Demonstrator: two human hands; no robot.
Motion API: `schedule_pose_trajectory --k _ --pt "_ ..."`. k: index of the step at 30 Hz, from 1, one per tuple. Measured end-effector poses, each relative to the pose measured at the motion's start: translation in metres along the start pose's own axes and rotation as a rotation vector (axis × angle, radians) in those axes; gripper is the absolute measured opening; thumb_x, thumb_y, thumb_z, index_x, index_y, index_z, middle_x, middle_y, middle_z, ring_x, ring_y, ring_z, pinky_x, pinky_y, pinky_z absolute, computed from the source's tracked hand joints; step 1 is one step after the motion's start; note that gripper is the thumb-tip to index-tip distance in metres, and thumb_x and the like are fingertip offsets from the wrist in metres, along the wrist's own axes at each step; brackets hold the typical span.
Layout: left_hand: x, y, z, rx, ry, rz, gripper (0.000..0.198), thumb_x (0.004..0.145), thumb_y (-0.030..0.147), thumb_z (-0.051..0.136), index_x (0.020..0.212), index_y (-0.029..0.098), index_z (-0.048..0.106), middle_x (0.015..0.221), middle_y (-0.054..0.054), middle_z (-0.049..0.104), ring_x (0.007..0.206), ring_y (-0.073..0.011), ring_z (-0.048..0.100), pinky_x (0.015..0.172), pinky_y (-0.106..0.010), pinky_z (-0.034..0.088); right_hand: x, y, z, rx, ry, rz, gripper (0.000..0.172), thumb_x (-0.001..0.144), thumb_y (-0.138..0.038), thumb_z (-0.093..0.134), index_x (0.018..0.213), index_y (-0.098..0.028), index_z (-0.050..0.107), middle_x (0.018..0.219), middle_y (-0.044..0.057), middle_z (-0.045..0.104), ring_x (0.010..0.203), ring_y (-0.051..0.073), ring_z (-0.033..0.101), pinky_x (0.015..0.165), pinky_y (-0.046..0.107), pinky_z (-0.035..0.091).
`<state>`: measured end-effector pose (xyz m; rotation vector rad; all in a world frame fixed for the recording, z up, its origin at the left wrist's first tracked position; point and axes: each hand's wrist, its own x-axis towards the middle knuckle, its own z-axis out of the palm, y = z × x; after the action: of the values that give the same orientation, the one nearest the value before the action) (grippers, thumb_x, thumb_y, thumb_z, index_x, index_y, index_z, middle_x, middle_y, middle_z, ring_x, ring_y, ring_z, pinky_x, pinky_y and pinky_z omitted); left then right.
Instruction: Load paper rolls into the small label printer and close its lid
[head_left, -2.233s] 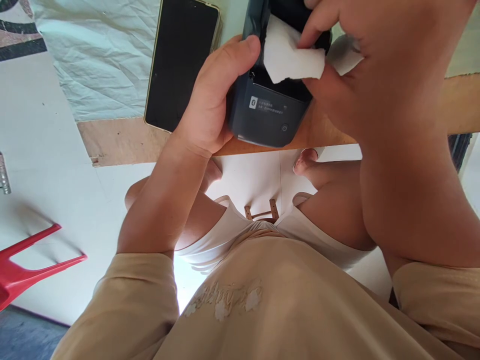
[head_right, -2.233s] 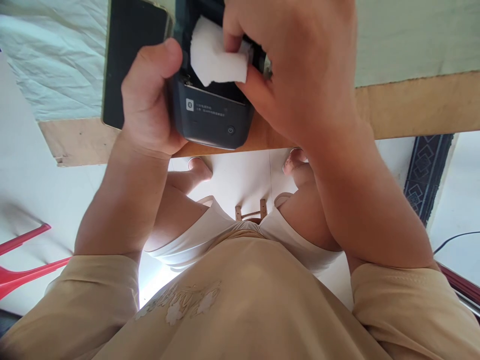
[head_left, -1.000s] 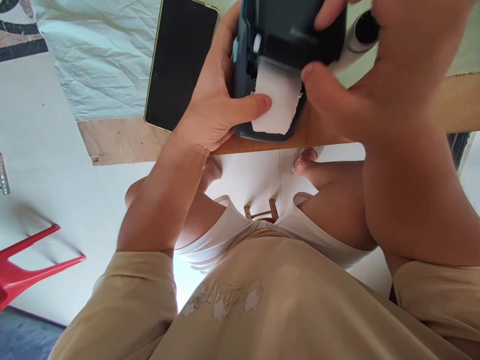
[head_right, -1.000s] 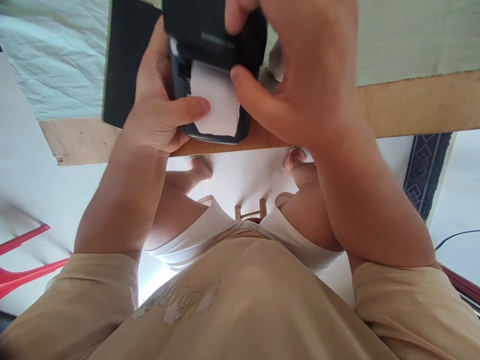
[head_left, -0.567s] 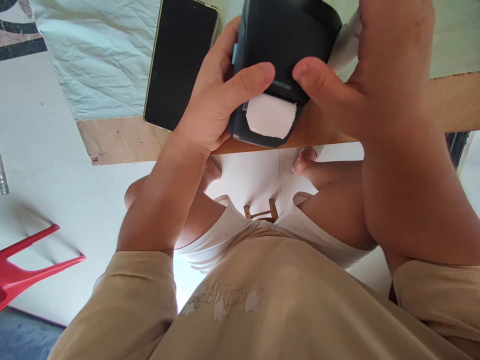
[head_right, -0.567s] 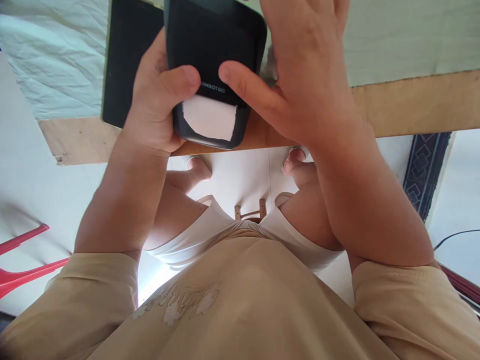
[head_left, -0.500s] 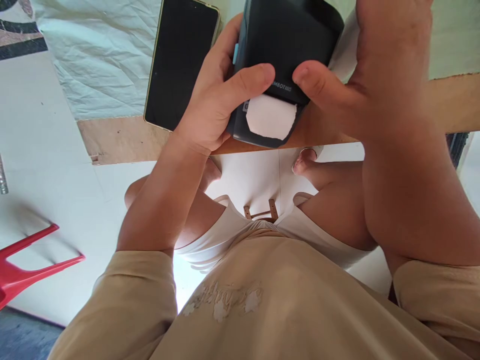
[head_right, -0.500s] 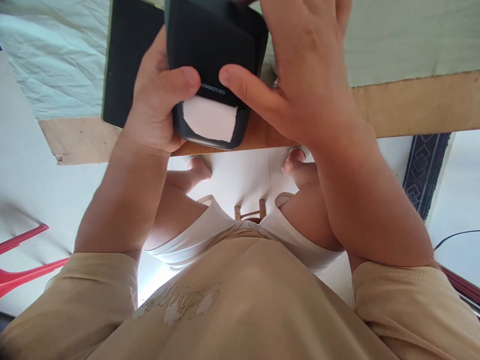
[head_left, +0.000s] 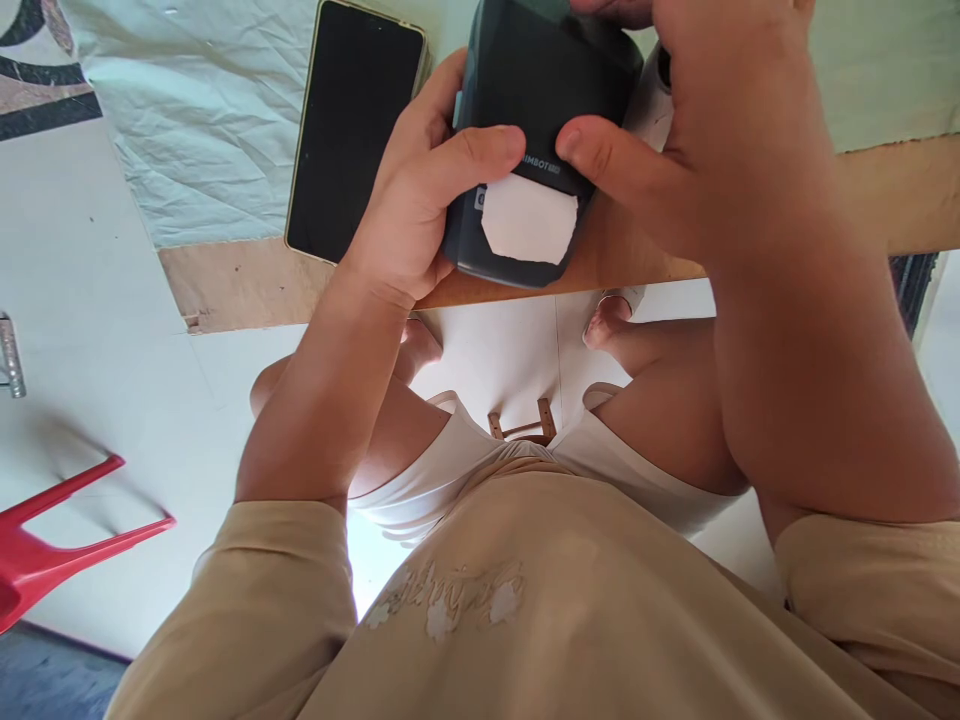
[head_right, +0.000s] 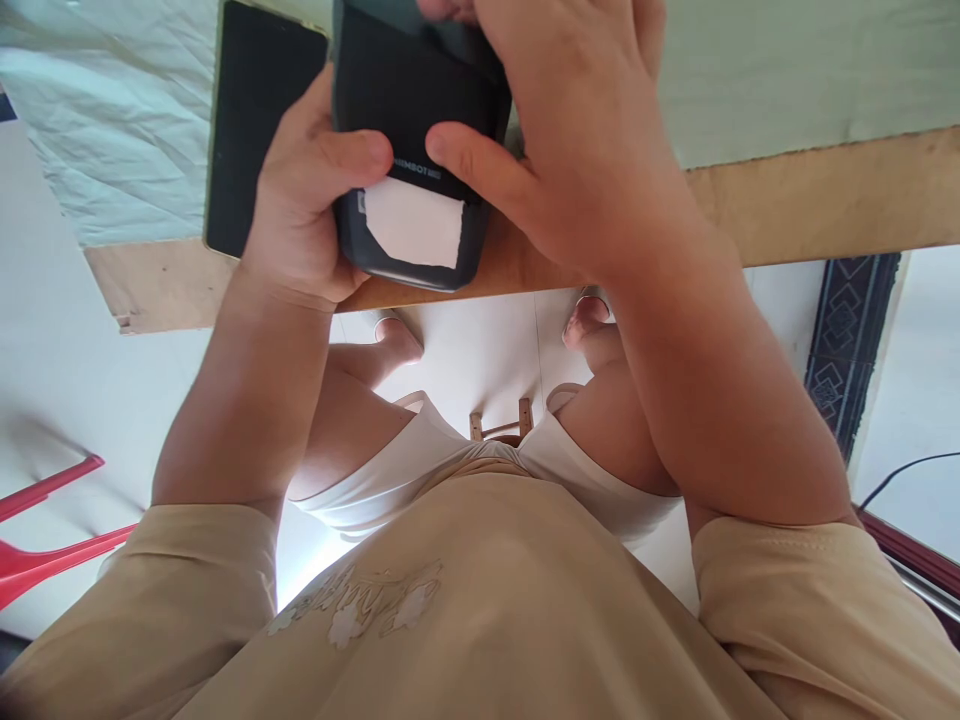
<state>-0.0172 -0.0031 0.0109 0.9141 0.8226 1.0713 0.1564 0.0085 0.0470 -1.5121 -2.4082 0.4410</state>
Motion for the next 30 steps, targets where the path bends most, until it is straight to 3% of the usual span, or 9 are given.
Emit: schedule_pose_trajectory --k 4,8,15,22,30 --pt "-0.0017 0.0009 0.0039 -0.013 -0.018 0.042 0.017 0.079 0.025 0.047 0.088 0.024 0.060 0.077 -0.003 0.058 0.086 -0.0170 0.058 0.060 -0.026 0.042 -0.0013 0.0029 0.0038 -0.014 0.031 0.012 0.053 0.075 -0.061 0.032 0.118 -0.031 0.038 0.119 -0.011 0.041 0.118 0.015 0.037 0.111 0.042 0.024" --pt "-0.0018 0.0029 0.0070 -0.118 -0.051 0.024 0.036 0.088 0.032 0.027 0.085 0.019 0.061 0.084 -0.002 0.061 0.110 -0.0188 0.052 0.083 -0.029 0.047 -0.0032 0.0047 0.0076 -0.053 0.087 -0.012 0.054 0.076 -0.063 0.026 0.118 -0.031 0.037 0.118 -0.009 0.043 0.116 0.014 0.040 0.108 0.041 0.029" --pt "0.0015 0.0061 0.0049 -0.114 0.009 -0.035 0.032 0.087 0.022 0.030 0.081 0.014 0.060 0.083 -0.003 0.062 0.087 -0.0138 0.056 0.090 -0.027 0.043 -0.0048 0.0014 0.0078 -0.019 0.071 -0.016 0.049 0.078 -0.055 0.029 0.118 -0.027 0.038 0.119 -0.008 0.043 0.113 0.013 0.043 0.101 0.039 0.035" --pt "0.0001 0.0061 0.0030 -0.074 -0.012 -0.013 0.038 0.090 0.025 0.021 0.091 0.015 0.058 0.086 -0.004 0.061 0.104 -0.0157 0.053 0.091 -0.027 0.043 -0.0027 0.0017 0.0088 0.007 0.083 -0.041 0.051 0.078 -0.056 0.029 0.118 -0.025 0.039 0.117 -0.004 0.044 0.113 0.014 0.043 0.099 0.037 0.037" --pt "0.0008 0.0063 0.0050 -0.166 0.002 0.035 0.036 0.087 0.018 0.026 0.074 0.015 0.059 0.073 -0.003 0.053 0.072 -0.0106 0.051 0.078 -0.024 0.044 -0.0024 0.0034 0.0100 0.058 0.107 -0.054 0.055 0.076 -0.057 0.032 0.119 -0.023 0.038 0.117 -0.001 0.043 0.112 0.016 0.044 0.095 0.036 0.039"
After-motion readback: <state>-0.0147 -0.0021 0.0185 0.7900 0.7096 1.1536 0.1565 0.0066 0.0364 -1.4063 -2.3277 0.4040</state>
